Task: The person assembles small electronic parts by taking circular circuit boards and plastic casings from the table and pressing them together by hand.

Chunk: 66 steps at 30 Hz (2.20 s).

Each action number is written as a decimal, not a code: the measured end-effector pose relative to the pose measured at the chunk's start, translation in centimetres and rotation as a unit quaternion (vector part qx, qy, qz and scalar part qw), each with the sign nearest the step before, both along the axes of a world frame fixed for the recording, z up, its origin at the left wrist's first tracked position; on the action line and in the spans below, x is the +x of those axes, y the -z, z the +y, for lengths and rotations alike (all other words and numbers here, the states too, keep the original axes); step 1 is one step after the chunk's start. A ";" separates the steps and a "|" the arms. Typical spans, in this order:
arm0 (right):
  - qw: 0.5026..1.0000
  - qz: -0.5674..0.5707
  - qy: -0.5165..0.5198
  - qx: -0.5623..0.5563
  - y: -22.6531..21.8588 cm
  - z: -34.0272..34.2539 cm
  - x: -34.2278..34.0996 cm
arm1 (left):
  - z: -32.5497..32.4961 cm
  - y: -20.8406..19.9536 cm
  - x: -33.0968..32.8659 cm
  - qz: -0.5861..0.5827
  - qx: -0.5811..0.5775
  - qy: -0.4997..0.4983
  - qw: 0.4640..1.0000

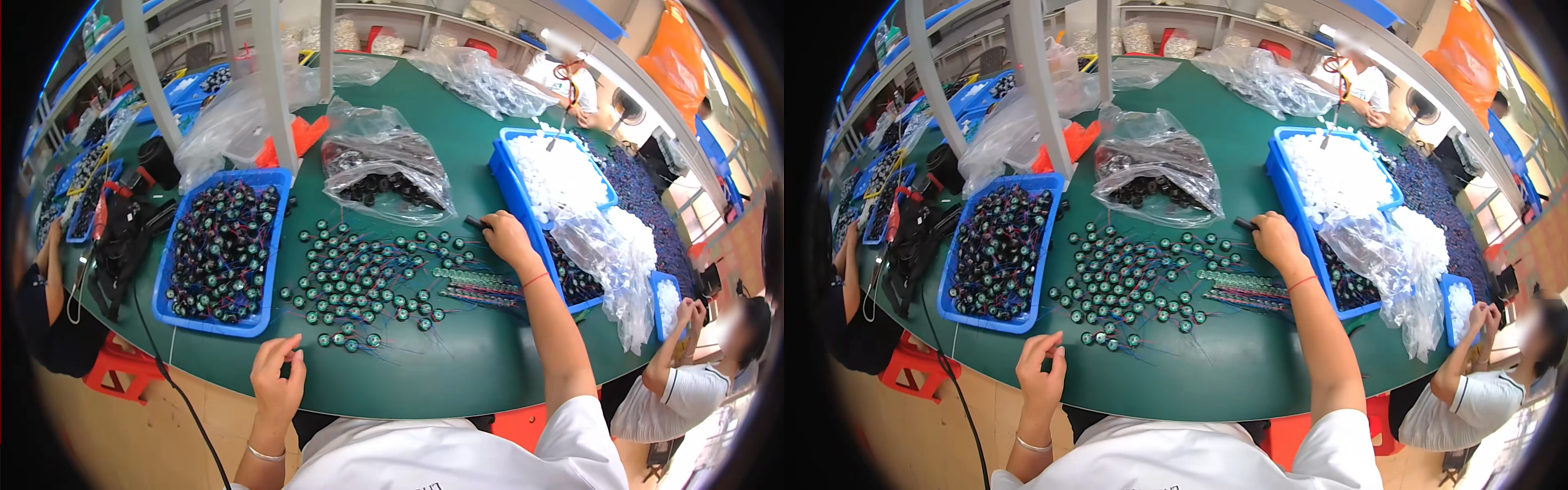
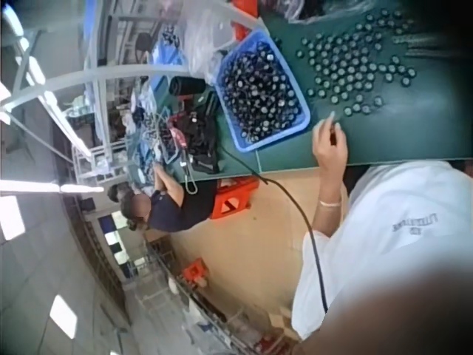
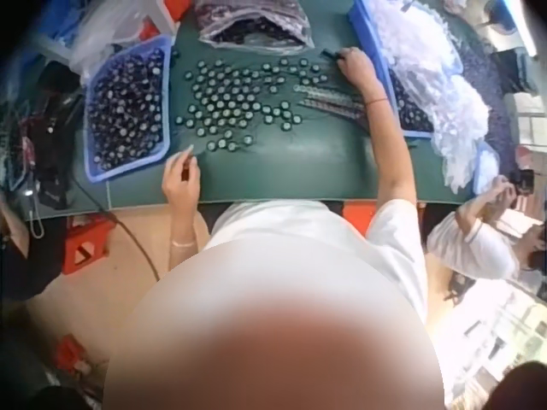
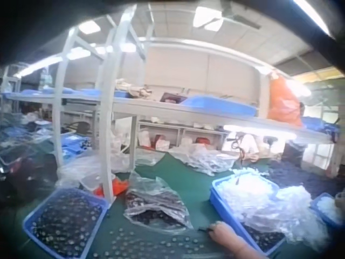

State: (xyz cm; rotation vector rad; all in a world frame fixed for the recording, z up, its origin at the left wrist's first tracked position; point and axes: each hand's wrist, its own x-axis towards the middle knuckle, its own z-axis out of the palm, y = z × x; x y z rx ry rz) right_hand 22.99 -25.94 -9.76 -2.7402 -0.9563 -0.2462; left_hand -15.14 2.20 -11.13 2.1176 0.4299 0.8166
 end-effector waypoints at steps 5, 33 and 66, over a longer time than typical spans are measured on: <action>0.992 -0.054 0.009 0.117 -2.7 -0.2 -5.3 | -0.5 -2.1 1.6 -0.022 0.034 0.020 0.999; 0.993 -0.008 0.089 0.081 -1.1 -7.2 -17.6 | 2.7 -1.5 36.2 0.270 0.336 0.142 0.891; 0.986 -0.045 0.086 0.135 1.3 -4.6 -13.0 | 2.5 -1.7 33.1 0.182 0.229 0.277 0.915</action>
